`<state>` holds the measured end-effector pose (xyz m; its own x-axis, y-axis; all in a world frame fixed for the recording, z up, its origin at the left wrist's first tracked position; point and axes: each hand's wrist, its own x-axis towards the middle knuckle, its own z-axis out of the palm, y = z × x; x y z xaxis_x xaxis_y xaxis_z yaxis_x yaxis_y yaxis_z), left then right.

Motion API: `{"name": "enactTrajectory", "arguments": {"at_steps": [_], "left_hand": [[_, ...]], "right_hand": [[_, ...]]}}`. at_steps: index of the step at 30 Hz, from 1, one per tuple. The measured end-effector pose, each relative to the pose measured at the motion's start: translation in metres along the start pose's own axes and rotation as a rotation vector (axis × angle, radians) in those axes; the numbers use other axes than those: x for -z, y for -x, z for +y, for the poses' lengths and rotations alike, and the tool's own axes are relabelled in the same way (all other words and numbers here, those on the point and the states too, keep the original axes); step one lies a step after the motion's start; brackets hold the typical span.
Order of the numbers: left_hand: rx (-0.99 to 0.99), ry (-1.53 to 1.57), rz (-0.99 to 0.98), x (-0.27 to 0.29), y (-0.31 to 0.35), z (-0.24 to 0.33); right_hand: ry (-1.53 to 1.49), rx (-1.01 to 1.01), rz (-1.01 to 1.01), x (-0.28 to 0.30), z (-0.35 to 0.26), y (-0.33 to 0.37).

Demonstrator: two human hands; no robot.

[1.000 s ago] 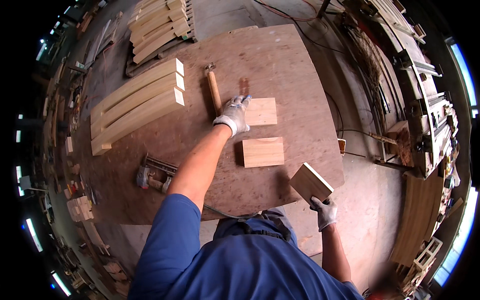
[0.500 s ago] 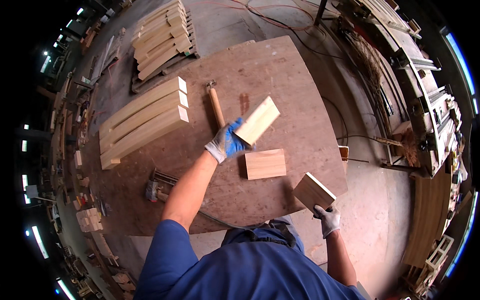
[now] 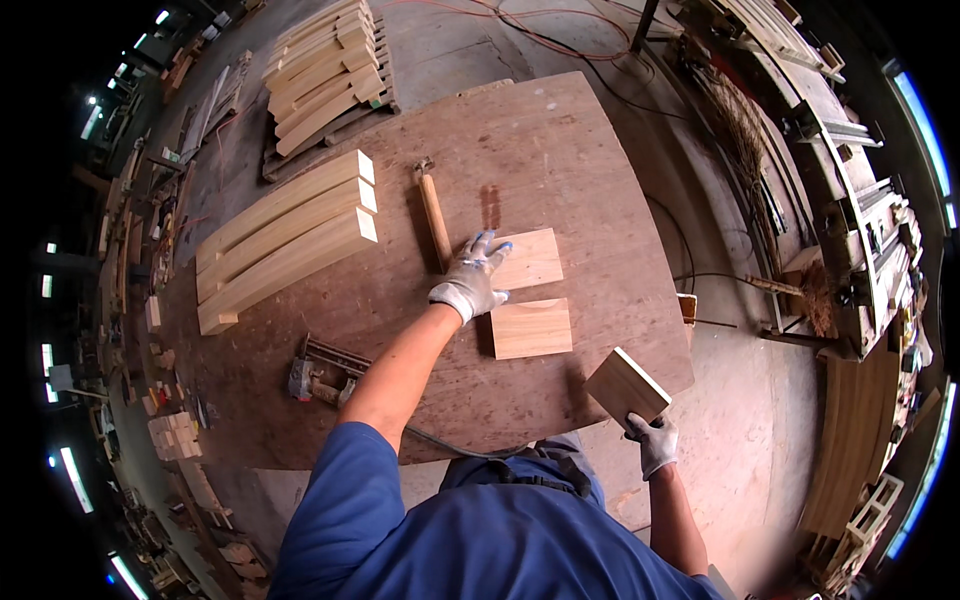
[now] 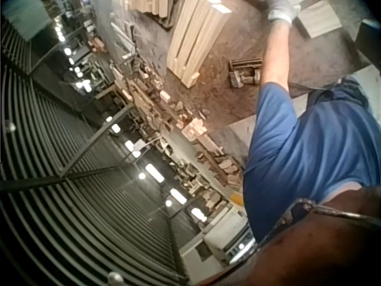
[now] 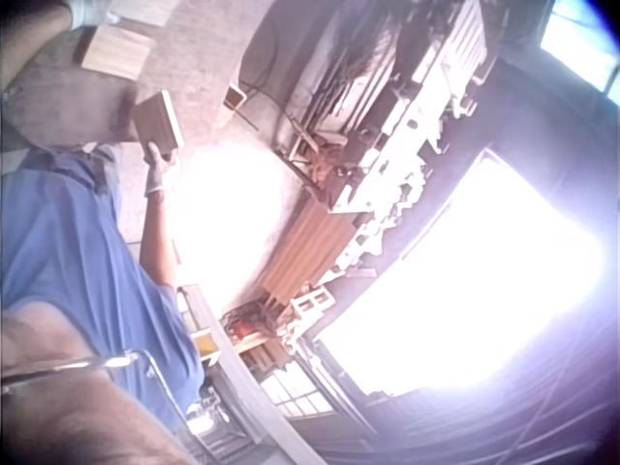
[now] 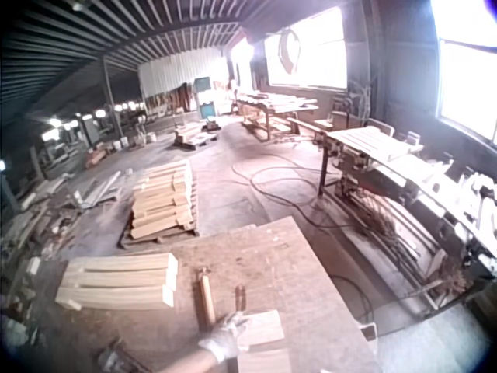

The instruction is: The person picks up wooden blocks and planks, applies glue to the blocks, and uses a nail gun to fasten them together on a workbench. The person handles multiple pieces, aligns them, and secures them with nails.

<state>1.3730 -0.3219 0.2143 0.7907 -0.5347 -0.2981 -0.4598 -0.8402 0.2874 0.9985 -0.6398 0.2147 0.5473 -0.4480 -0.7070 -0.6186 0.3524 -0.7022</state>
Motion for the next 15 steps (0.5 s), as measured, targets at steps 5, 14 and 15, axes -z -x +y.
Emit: {"name": "enactTrajectory", "arguments": {"at_steps": [5, 14, 15], "left_hand": [[0.031, -0.011, -0.048, 0.012, -0.013, -0.002], [-0.209, -0.064, 0.215, -0.022, 0.027, 0.021], [-0.255, -0.009, 0.045, -0.02, 0.041, 0.04]], "right_hand": [[0.012, 0.002, 0.01, 0.0, -0.001, 0.002], [0.014, 0.002, 0.003, -0.002, 0.0, 0.0], [0.018, -0.01, 0.014, 0.002, 0.005, -0.002]]}}
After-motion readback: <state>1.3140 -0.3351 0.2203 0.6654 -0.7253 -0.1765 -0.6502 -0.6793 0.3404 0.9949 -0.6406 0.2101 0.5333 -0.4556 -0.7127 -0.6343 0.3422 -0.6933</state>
